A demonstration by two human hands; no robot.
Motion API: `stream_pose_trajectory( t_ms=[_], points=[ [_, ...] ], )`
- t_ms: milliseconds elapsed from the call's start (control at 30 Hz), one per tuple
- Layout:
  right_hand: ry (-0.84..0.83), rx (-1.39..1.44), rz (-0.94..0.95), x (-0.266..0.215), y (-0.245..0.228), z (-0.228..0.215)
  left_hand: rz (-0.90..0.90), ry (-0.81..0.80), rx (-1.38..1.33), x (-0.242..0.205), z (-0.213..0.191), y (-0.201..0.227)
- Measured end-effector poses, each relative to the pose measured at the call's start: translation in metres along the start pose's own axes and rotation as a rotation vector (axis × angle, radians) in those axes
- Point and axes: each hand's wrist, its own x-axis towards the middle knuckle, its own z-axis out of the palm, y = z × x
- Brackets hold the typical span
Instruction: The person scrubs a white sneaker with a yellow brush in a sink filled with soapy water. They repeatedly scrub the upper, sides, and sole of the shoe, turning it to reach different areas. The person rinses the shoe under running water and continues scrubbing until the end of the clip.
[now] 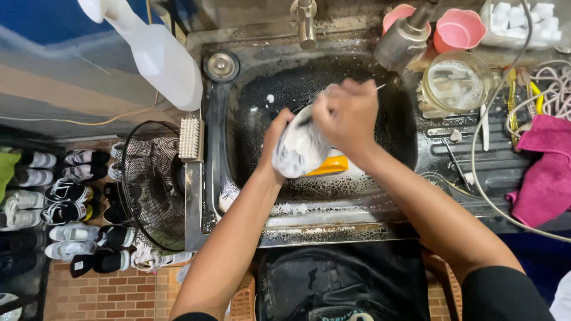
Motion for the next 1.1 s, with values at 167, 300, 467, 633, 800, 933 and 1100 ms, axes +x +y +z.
stream_pose_trajectory(
  t_ms=[167,300,467,633,800,933,1100],
  points=[
    [-0.038,0.057,-0.072,-0.015,-0.028,0.000,0.055,0.025,-0.068,0.027,-0.008,-0.002],
    [0.014,0.055,-0.006,0.000,0.006,-0.004,0.043,0.000,-0.416,0.003,-0.003,0.014],
    [-0.036,0.081,0.030,-0.017,-0.006,0.001,0.234,-0.091,-0.524,-0.028,0.007,0.033],
    [0.005,0.004,0.077,-0.001,0.017,-0.010,0.420,-0.117,-0.492,-0.046,0.016,0.032],
    [-0.047,0.102,0.056,-0.021,-0.007,-0.007,0.421,-0.161,-0.506,-0.036,0.012,0.033],
    [0.120,0.090,0.099,-0.001,0.053,-0.013,0.426,-0.221,-0.425,0.002,-0.010,-0.002],
    [0.006,0.011,0.041,-0.002,0.015,-0.032,0.554,-0.225,-0.304,0.009,-0.009,-0.008]
  ],
)
